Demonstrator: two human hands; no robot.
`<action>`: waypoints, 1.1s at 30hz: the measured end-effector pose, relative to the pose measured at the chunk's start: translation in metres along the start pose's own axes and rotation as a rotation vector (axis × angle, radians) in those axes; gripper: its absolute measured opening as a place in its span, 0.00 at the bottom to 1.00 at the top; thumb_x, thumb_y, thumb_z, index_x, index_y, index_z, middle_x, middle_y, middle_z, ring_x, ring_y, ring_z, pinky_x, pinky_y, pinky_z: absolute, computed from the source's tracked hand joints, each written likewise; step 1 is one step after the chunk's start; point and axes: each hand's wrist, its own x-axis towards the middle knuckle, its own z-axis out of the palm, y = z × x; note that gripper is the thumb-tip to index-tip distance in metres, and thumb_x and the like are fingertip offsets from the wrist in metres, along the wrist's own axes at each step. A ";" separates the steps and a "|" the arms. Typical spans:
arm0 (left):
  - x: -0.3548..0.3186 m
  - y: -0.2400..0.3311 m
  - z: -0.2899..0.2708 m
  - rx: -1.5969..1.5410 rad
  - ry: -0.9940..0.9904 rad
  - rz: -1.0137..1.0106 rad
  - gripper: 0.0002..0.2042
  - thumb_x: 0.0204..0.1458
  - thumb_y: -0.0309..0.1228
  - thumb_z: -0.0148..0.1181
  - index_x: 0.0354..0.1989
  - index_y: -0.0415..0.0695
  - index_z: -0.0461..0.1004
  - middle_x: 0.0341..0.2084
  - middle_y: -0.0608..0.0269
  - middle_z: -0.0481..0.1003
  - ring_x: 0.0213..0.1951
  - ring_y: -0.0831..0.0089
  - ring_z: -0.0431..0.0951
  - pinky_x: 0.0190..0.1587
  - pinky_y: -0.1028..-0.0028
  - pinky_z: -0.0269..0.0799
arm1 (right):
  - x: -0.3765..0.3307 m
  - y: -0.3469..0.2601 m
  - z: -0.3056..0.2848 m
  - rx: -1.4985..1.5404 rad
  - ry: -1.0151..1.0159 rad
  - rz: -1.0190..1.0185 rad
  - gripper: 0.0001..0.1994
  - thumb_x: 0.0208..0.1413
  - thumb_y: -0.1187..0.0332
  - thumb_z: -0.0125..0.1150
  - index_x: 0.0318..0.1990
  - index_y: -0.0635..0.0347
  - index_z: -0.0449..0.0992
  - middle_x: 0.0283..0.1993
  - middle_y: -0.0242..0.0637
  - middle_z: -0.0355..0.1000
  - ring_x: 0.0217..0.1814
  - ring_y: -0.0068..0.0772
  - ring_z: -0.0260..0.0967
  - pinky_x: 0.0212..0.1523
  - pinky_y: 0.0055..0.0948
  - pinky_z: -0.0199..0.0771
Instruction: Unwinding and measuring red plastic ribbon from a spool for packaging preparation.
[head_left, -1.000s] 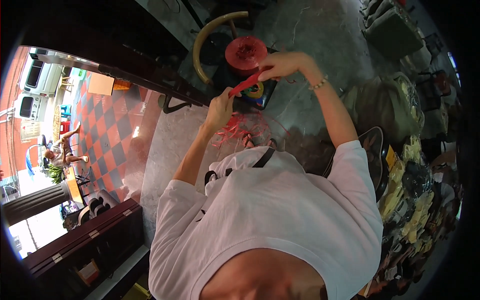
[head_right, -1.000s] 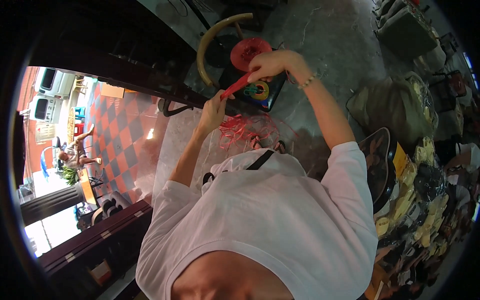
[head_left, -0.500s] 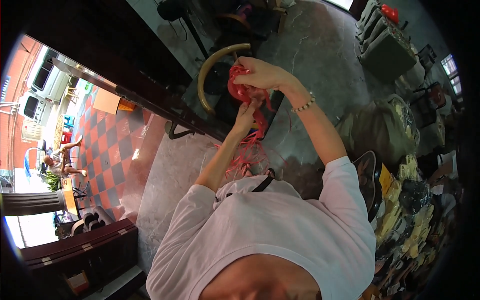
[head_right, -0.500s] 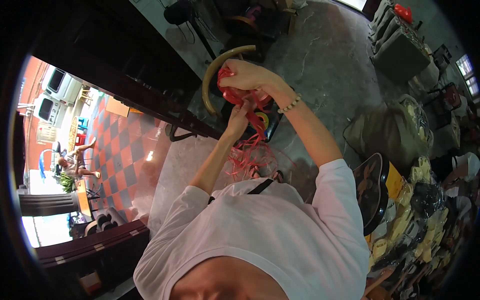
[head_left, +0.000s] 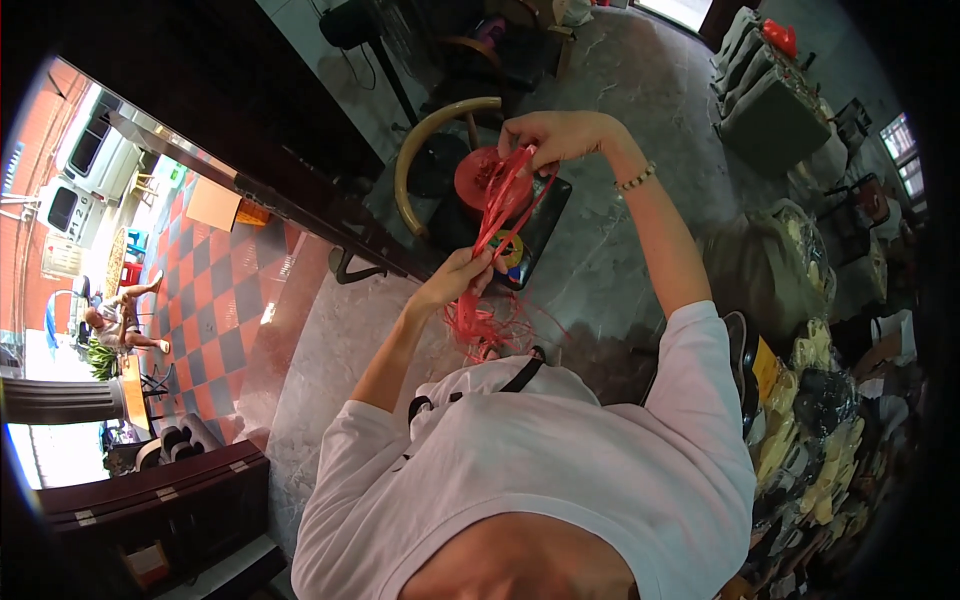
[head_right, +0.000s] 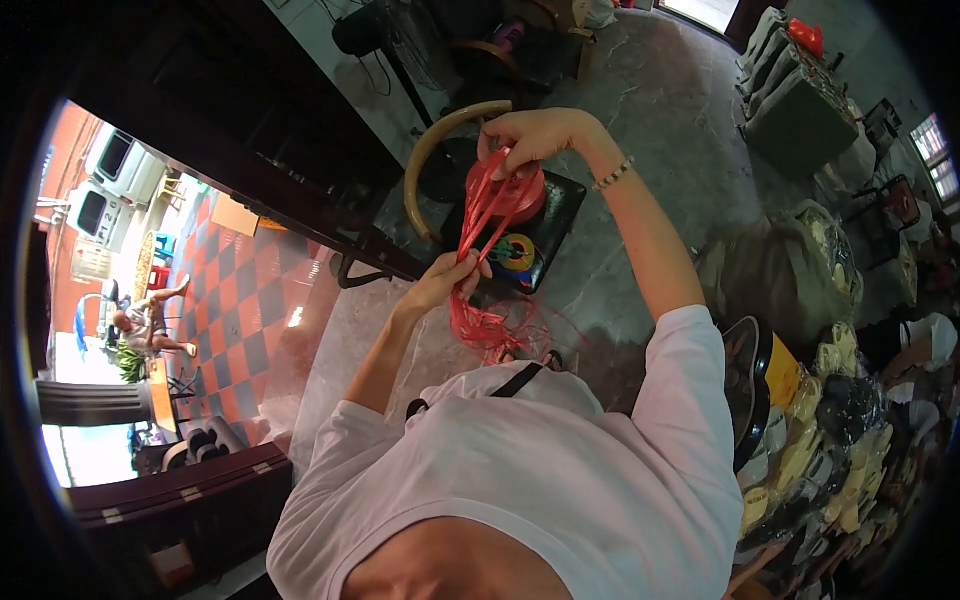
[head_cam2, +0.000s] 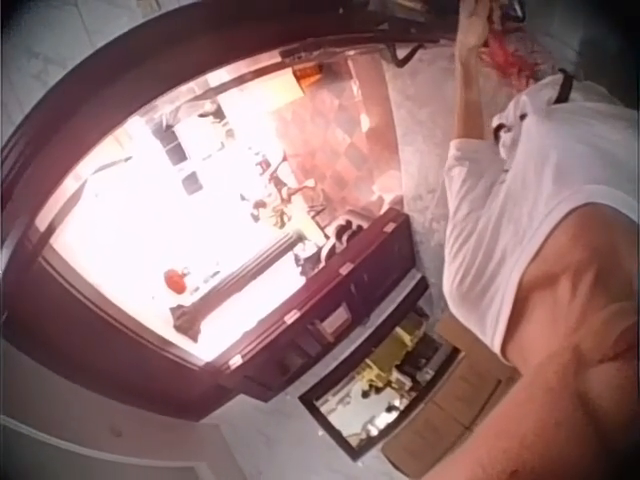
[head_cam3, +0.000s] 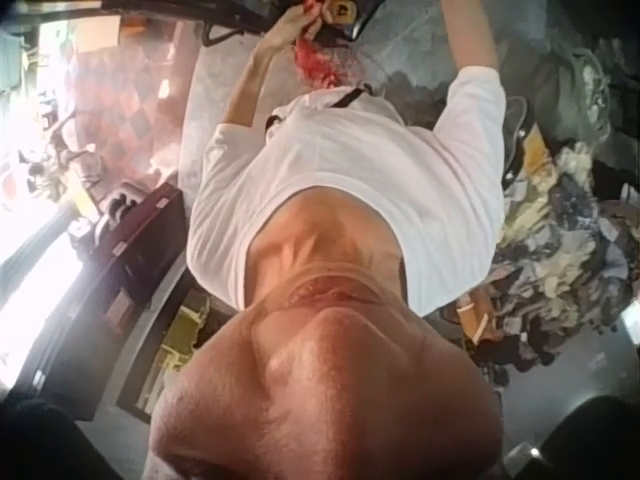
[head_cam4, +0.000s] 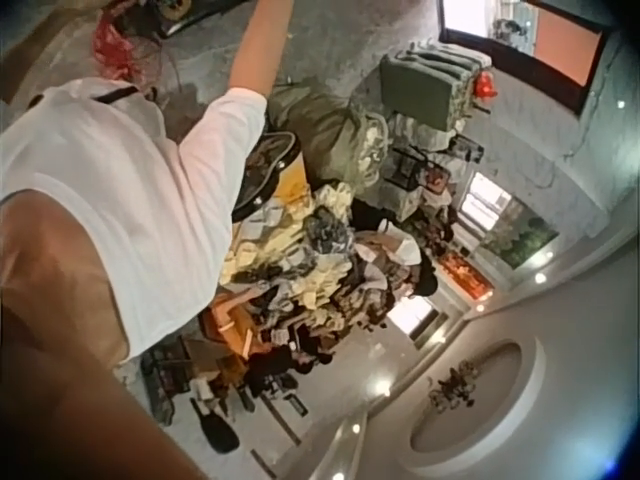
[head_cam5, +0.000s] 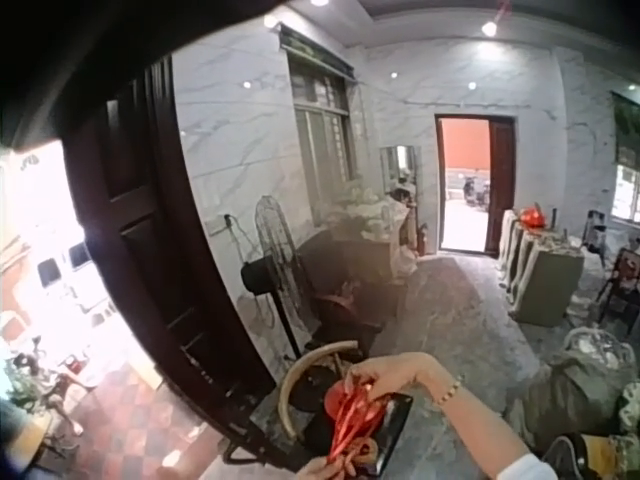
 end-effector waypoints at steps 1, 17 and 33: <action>-0.003 0.002 -0.001 0.058 -0.025 -0.025 0.19 0.59 0.43 0.36 0.31 0.40 0.68 0.13 0.72 0.61 0.16 0.83 0.61 0.22 0.83 0.59 | 0.000 0.001 0.001 -0.030 -0.021 0.006 0.11 0.46 0.77 0.55 0.40 0.62 0.66 0.28 0.30 0.68 0.23 0.16 0.61 0.24 0.17 0.63; -0.046 0.062 0.034 -0.287 0.453 0.461 0.13 0.58 0.37 0.40 0.23 0.45 0.60 0.13 0.72 0.56 0.15 0.82 0.54 0.20 0.81 0.51 | 0.038 0.065 0.112 0.642 0.084 -0.393 0.20 0.58 0.63 0.45 0.54 0.64 0.60 0.54 0.38 0.62 0.58 0.27 0.58 0.56 0.26 0.58; -0.270 0.012 -0.058 -0.685 1.029 1.044 0.12 0.56 0.29 0.40 0.19 0.45 0.58 0.11 0.72 0.48 0.14 0.80 0.48 0.19 0.78 0.47 | 0.018 0.109 0.098 0.434 -0.458 -0.082 0.17 0.59 0.57 0.44 0.23 0.58 0.66 0.16 0.21 0.51 0.17 0.12 0.47 0.19 0.16 0.50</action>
